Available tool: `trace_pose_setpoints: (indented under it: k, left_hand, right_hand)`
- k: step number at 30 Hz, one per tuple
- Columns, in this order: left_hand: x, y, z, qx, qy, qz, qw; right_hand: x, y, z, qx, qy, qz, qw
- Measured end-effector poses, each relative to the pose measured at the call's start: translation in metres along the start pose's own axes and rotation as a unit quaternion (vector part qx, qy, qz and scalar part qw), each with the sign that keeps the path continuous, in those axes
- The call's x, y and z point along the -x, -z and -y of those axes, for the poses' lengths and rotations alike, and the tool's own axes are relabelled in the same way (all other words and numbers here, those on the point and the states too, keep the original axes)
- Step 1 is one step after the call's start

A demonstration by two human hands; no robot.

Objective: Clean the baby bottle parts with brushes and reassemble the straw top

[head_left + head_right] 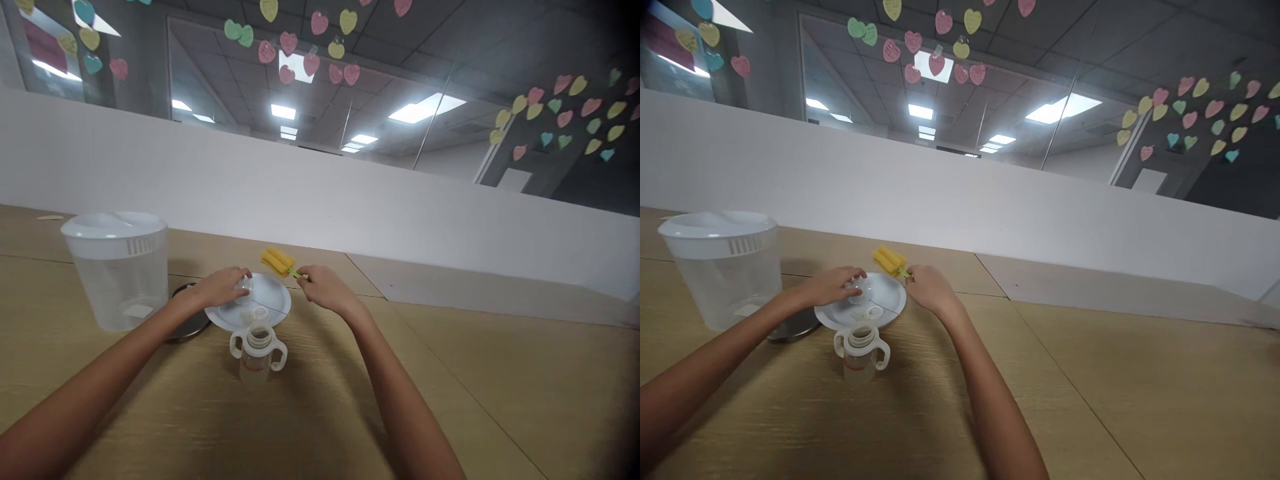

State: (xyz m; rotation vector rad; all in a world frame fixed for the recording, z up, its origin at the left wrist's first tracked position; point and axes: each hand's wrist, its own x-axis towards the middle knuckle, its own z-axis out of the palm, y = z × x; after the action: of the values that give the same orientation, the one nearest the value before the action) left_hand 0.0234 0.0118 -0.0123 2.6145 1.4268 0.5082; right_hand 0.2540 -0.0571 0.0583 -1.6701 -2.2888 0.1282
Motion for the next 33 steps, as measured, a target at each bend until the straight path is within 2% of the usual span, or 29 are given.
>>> trace_pose_setpoints:
  k: [4, 6, 8, 10, 13, 16, 19, 21, 24, 27, 29, 31, 33]
  left_hand:
    - [0.003, 0.025, 0.007, 0.094, 0.024, -0.129, 0.987]
    - [0.002, 0.031, 0.009, 0.157, 0.053, -0.201, 0.965]
    - [0.000, 0.030, 0.007, 0.253, 0.079, -0.247, 0.932]
    - [-0.003, 0.027, 0.000, 0.379, 0.079, -0.261, 0.884]
    - [-0.004, 0.023, -0.017, 0.530, 0.062, -0.244, 0.810]
    - [-0.001, 0.027, -0.030, 0.601, 0.066, -0.228, 0.763]
    - [0.003, 0.031, -0.034, 0.636, 0.069, -0.239, 0.731]
    - [0.004, 0.031, -0.033, 0.635, 0.069, -0.235, 0.732]
    - [0.004, 0.029, -0.033, 0.607, 0.058, -0.217, 0.762]
    - [0.008, 0.031, -0.038, 0.595, 0.018, -0.203, 0.777]
    - [0.012, 0.037, -0.042, 0.615, -0.022, -0.187, 0.766]
    - [0.016, 0.043, -0.045, 0.641, -0.054, -0.177, 0.745]
    - [0.017, 0.046, -0.046, 0.651, -0.061, -0.186, 0.733]
  right_hand:
    - [-0.001, -0.001, -0.002, 0.013, -0.015, -0.014, 1.000]
    - [-0.002, -0.002, -0.002, 0.012, -0.013, -0.018, 1.000]
    - [-0.001, -0.004, 0.001, 0.009, 0.001, -0.021, 1.000]
    - [0.000, -0.005, 0.005, 0.000, 0.032, -0.029, 0.999]
    - [0.002, -0.007, 0.011, -0.019, 0.073, -0.057, 0.995]
    - [0.004, -0.006, 0.015, -0.027, 0.079, -0.076, 0.994]
    - [0.004, -0.007, 0.017, -0.033, 0.092, -0.070, 0.993]
    - [0.005, -0.008, 0.018, -0.034, 0.117, -0.046, 0.991]
    - [0.004, -0.012, 0.019, -0.033, 0.145, -0.027, 0.988]
    - [0.004, -0.011, 0.017, -0.098, 0.142, -0.032, 0.985]
    - [0.005, -0.007, 0.015, -0.200, 0.126, 0.004, 0.972]
    - [0.007, -0.003, 0.013, -0.296, 0.106, 0.060, 0.947]
    - [0.009, -0.001, 0.012, -0.331, 0.106, 0.087, 0.934]
